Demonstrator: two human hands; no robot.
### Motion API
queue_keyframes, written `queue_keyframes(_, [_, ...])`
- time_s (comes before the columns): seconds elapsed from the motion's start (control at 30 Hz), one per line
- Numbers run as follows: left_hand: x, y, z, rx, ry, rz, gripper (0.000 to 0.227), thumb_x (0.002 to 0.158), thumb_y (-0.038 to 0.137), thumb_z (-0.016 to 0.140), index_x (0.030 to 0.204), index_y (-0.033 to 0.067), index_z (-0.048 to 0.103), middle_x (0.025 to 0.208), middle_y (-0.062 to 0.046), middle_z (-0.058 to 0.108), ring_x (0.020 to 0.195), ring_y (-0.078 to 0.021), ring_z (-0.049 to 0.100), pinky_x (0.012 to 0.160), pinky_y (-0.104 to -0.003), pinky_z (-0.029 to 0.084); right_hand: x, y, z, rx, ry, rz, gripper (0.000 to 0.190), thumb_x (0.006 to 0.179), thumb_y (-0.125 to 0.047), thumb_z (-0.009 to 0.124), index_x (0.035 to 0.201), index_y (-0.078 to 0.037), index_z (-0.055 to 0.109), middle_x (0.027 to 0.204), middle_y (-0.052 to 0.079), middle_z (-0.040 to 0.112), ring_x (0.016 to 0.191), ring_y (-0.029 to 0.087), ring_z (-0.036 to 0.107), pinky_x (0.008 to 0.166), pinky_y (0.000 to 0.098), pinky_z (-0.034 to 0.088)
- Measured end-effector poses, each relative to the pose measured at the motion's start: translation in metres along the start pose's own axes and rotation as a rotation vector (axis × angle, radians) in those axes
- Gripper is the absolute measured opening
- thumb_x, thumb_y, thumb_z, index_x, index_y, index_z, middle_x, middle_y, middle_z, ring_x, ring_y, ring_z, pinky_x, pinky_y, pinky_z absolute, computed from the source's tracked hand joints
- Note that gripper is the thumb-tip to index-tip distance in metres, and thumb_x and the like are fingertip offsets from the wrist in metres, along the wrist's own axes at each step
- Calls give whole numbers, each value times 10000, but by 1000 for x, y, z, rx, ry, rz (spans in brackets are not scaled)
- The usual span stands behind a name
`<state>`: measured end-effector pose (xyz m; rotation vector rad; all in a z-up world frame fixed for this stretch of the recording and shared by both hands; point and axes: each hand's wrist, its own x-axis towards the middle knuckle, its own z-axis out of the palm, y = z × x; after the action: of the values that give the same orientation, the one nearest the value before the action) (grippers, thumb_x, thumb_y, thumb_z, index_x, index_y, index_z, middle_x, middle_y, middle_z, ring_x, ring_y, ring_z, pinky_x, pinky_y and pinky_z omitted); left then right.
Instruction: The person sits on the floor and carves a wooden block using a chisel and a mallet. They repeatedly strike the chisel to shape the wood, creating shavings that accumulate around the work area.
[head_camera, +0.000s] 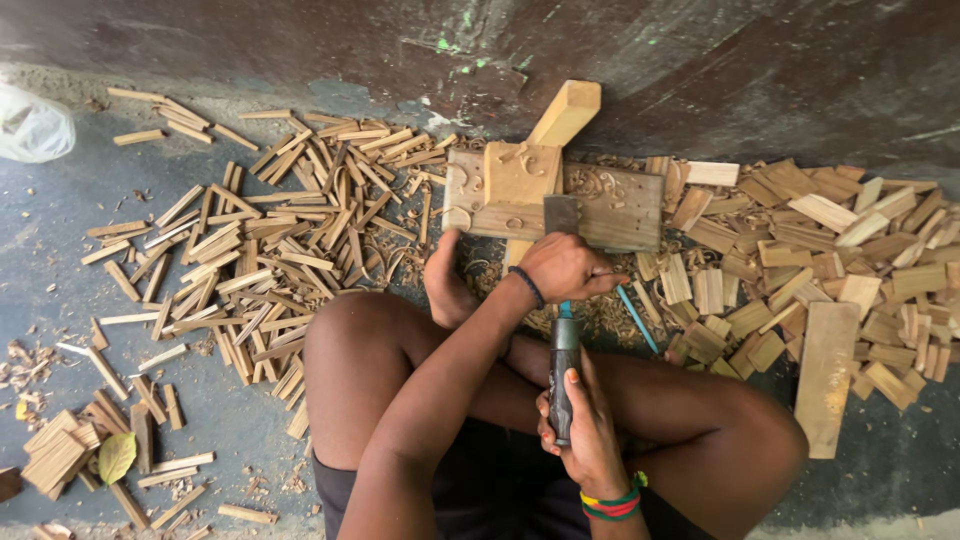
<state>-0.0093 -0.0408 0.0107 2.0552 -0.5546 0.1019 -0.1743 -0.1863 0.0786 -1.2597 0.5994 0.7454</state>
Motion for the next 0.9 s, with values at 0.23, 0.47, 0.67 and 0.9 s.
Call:
queue_keyframes(0.23, [5, -16, 6, 44, -7, 24, 323, 914, 470, 693, 783, 194, 801, 680, -103, 717, 619, -326, 690, 597, -446, 551, 11, -1, 10, -28, 19, -4, 678, 960, -442, 513, 1588, -362, 270, 678, 92, 575, 401, 145, 523, 335, 263, 406])
queue_keyframes(0.47, [31, -49, 12, 147, -226, -152, 355, 976, 467, 620, 768, 225, 776, 646, -56, 713, 556, -248, 712, 602, -403, 569, 46, -6, 6, -60, 10, -80, 445, 1012, -462, 523, 1376, -225, 425, 665, 76, 549, 407, 141, 511, 330, 265, 397])
queue_keyframes(0.67, [70, -78, 4, 228, -58, 96, 394, 957, 483, 646, 711, 194, 753, 638, -69, 698, 593, -286, 694, 604, -450, 562, 81, -19, 13, -38, 0, -62, 299, 996, -465, 525, 1102, -188, 488, 671, 55, 569, 383, 140, 491, 311, 263, 367])
queue_keyframes(0.9, [48, -53, 22, 241, 149, 104, 354, 970, 483, 622, 868, 188, 789, 761, -76, 749, 663, -293, 717, 627, -439, 573, 85, -15, -31, 181, -95, 53, 438, 1006, -576, 474, 1059, -143, 517, 700, 48, 572, 403, 119, 466, 328, 250, 360])
